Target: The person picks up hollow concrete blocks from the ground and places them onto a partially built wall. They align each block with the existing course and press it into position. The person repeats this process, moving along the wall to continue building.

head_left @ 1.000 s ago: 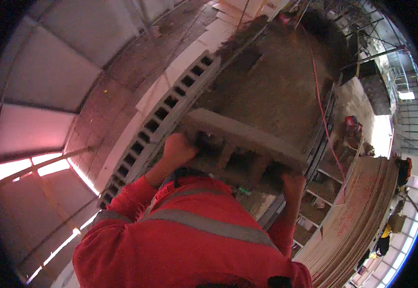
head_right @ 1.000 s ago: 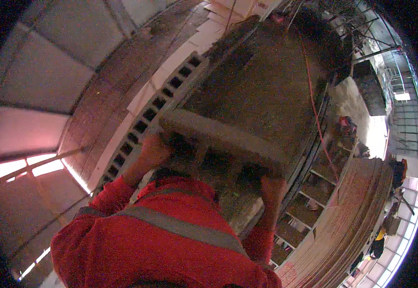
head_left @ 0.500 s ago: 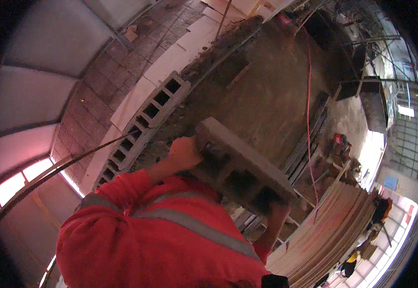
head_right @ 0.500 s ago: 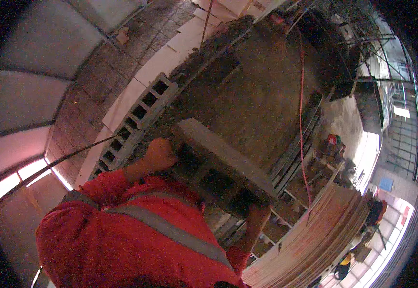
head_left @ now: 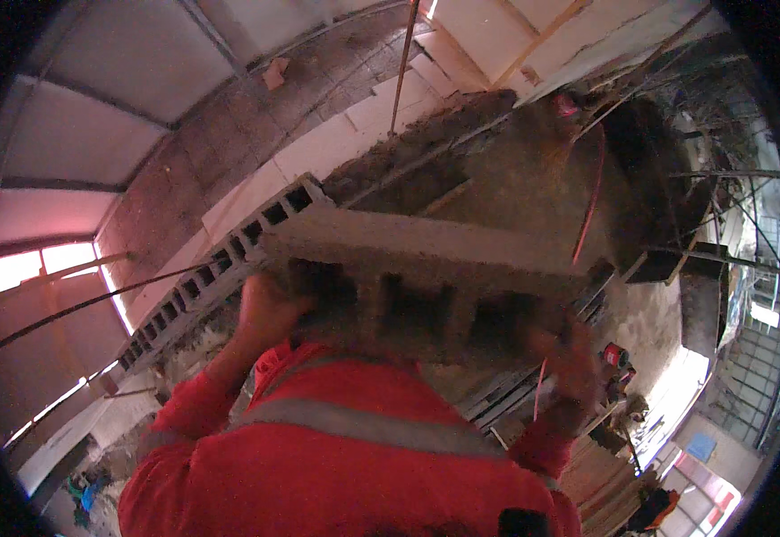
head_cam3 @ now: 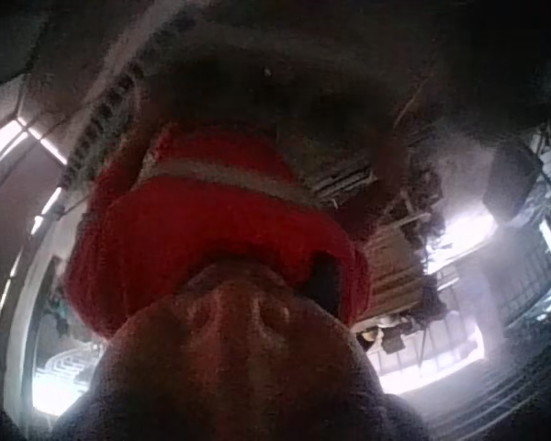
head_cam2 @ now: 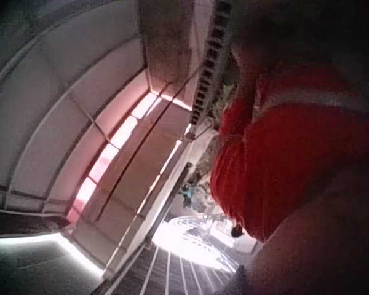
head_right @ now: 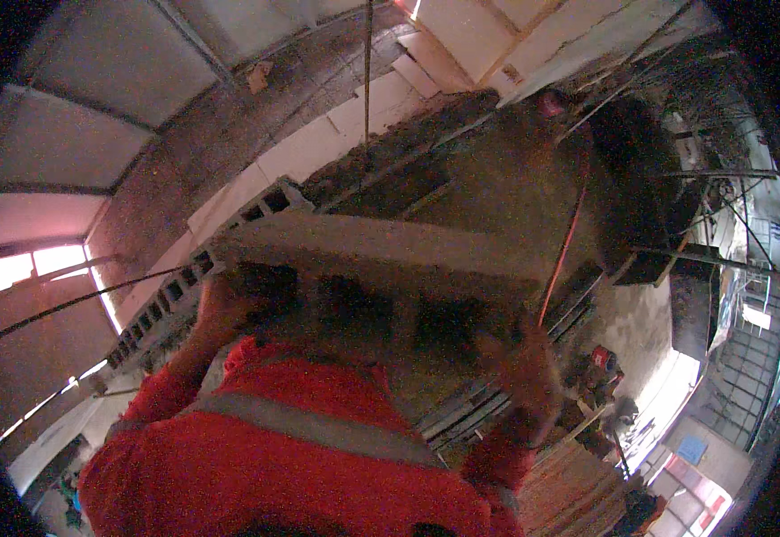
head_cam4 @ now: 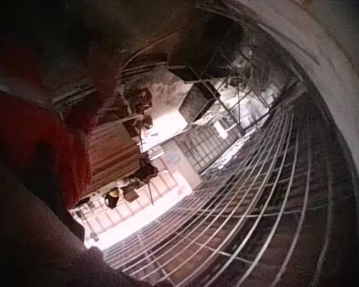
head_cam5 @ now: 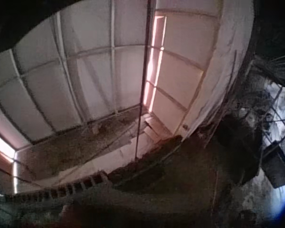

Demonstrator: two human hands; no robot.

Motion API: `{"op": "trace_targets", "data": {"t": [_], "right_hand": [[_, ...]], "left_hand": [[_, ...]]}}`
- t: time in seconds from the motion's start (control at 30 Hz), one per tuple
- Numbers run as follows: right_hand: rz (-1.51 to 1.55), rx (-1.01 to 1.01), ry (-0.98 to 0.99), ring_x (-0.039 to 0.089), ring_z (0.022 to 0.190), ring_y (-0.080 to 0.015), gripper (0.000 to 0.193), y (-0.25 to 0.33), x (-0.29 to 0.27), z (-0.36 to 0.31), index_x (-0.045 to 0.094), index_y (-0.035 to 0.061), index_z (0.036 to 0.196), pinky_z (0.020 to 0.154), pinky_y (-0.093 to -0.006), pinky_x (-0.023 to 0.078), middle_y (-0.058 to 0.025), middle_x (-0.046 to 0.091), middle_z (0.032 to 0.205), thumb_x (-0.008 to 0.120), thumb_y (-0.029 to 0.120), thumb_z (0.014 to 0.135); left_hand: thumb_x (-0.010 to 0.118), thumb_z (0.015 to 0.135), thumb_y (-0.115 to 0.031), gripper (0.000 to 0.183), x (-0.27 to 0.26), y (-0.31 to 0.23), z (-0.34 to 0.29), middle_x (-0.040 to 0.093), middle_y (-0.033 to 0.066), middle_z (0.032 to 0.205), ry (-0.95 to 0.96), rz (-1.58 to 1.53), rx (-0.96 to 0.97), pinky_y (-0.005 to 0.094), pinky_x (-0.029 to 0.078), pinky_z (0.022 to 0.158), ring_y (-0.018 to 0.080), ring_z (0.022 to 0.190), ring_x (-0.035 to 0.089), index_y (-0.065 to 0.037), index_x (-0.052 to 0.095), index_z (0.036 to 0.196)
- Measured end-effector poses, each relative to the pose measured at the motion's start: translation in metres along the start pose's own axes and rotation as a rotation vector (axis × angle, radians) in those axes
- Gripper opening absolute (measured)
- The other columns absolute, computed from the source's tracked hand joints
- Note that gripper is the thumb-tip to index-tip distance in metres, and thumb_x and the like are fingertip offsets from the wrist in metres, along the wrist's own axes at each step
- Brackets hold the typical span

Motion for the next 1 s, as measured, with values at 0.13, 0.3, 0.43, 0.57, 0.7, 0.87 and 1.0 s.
{"op": "trace_targets", "data": {"t": [0.13,0.3,0.43,0.57,0.7,0.87,1.0], "right_hand": [[0.817,-0.175,-0.054,0.055,0.095,-0.0237,0.044,-0.035,0.017,0.064,0.057,0.0026,0.109,0.086,-0.0389,0.043,-0.0091,0.06,0.103,0.054,0.039,0.084],[1.776,-0.082,0.214,0.052,0.104,-0.0261,0.05,-0.007,0.161,0.154,0.052,0.0037,0.117,0.091,-0.0406,0.041,-0.0096,0.056,0.113,0.05,0.042,0.086],[1.934,-0.138,0.469,0.049,0.111,-0.028,0.055,0.087,0.178,0.204,0.047,0.0046,0.124,0.095,-0.0419,0.039,-0.0101,0.053,0.122,0.047,0.045,0.087],[1.251,-0.697,0.317,0.046,0.117,-0.028,0.053,0.216,0.086,0.191,0.041,0.0064,0.13,0.097,-0.0415,0.039,-0.0103,0.048,0.128,0.04,0.043,0.091],[1.295,-0.799,0.62,0.042,0.119,-0.0279,0.051,0.338,0.035,0.164,0.034,0.0042,0.133,0.101,-0.0408,0.035,-0.0128,0.042,0.133,0.046,0.031,0.092],[0.878,-1.139,0.352,0.042,0.119,-0.026,0.074,0.441,0.009,0.111,0.028,0.0011,0.136,0.1,-0.0394,0.034,-0.0158,0.043,0.13,0.067,0.03,0.08],[1.223,-1.117,0.552,0.045,0.116,-0.026,0.085,0.484,-0.003,0.121,0.027,0.0013,0.136,0.097,-0.0387,0.038,-0.015,0.045,0.128,0.075,0.032,0.073]], "left_hand": [[0.065,0.068,-0.019,0.025,-0.035,-0.051,0.005,0.065,0.0128,0.077,-0.143,-0.223,-0.067,0.0359,0.049,0.062,0.0255,0.068,0.063,0.001,0.062,0.083],[0.062,0.069,-0.016,0.022,0.003,0.048,0.037,0.065,0.0128,0.086,-0.183,0.319,0.037,0.0402,0.049,0.067,0.0309,0.076,0.061,-0.004,0.064,0.088],[0.06,0.07,-0.012,0.025,0.021,0.143,0.025,0.064,0.0133,0.092,-0.28,0.022,0.075,0.0392,0.048,0.075,0.0312,0.087,0.059,-0.006,0.066,0.093],[0.054,0.076,-0.011,0.025,-0.018,0.078,0.017,0.062,0.0168,0.099,-0.245,0.347,0.035,0.0407,0.046,0.082,0.031,0.097,0.057,-0.002,0.065,0.096],[0.05,0.085,-0.022,0.032,-0.07,0.035,0.021,0.057,0.0165,0.112,-0.243,-0.946,-0.228,0.044,0.045,0.085,0.0304,0.104,0.053,0.001,0.061,0.105],[0.054,0.084,-0.039,0.058,-0.134,-0.011,0.046,0.051,0.0131,0.122,-0.386,-1.577,0.179,0.048,0.045,0.089,0.0321,0.108,0.052,-0.001,0.043,0.127],[0.051,0.086,-0.04,0.058,-0.192,-0.043,0.071,0.049,0.0143,0.124,-0.457,-1.464,0.432,0.0473,0.045,0.09,0.0315,0.11,0.052,-0.002,0.041,0.129]]}}
Point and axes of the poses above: each hand's wrist, its own z-axis towards the middle knuckle, its own x-axis out of the palm, y = z × x, the point moved 7 cm from there along z, towards the middle knuckle
